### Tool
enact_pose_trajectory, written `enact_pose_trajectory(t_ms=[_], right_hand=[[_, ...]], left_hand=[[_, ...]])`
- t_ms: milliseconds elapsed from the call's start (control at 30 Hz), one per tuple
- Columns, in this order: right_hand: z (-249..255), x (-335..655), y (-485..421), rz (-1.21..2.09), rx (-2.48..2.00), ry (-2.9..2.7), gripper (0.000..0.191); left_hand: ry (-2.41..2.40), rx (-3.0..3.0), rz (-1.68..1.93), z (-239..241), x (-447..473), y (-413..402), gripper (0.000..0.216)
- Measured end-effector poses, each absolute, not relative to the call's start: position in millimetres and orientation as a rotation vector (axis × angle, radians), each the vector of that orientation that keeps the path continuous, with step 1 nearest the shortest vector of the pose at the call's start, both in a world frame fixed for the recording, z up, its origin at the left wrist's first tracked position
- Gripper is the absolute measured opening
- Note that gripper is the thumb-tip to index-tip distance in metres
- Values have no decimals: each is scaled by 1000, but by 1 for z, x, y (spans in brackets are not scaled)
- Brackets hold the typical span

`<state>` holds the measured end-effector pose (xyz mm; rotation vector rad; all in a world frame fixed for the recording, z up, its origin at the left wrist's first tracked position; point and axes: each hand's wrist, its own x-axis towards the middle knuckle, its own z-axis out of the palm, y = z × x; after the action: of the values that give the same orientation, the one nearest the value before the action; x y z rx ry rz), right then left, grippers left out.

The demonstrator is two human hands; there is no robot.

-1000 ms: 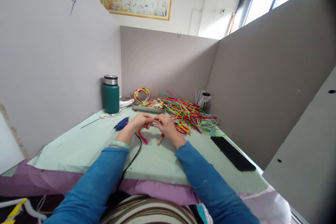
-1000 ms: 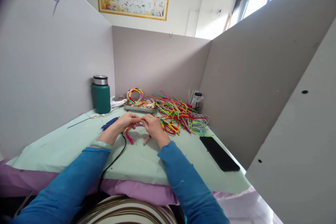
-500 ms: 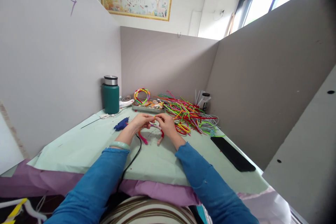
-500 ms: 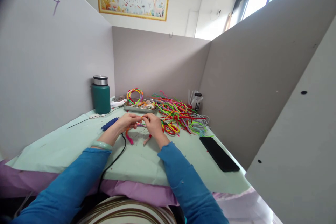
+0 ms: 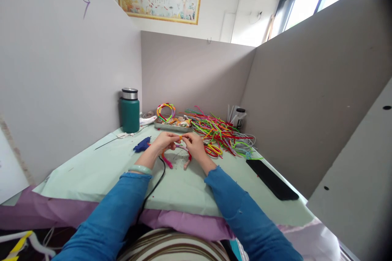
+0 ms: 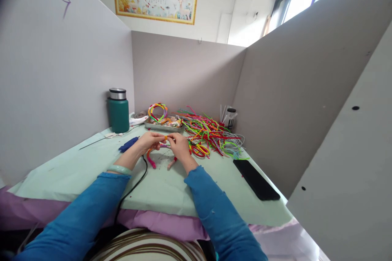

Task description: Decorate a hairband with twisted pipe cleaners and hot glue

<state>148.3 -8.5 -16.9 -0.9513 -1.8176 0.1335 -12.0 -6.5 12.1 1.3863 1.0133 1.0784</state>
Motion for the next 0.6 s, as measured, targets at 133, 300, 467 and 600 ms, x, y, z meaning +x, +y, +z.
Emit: enact_pose_trajectory(t_ms=[133,300,467,600], right_hand=[[-15,147,-15,32,-993,-1870,21],[-15,147,-15,-40,-1026,-1890,21],[-15,147,-15,-110,-1064,-1908,20],[-16,145,-18,-230,-1105,-1970,24]], left_hand=[[1041,1414,1106,10,-11,-5,25],[1028,1445,1111,4,-12,1,32],[1047,1456,1121,6,-10,-2,31],[1081,1454,1122,9,-9,-7,24]])
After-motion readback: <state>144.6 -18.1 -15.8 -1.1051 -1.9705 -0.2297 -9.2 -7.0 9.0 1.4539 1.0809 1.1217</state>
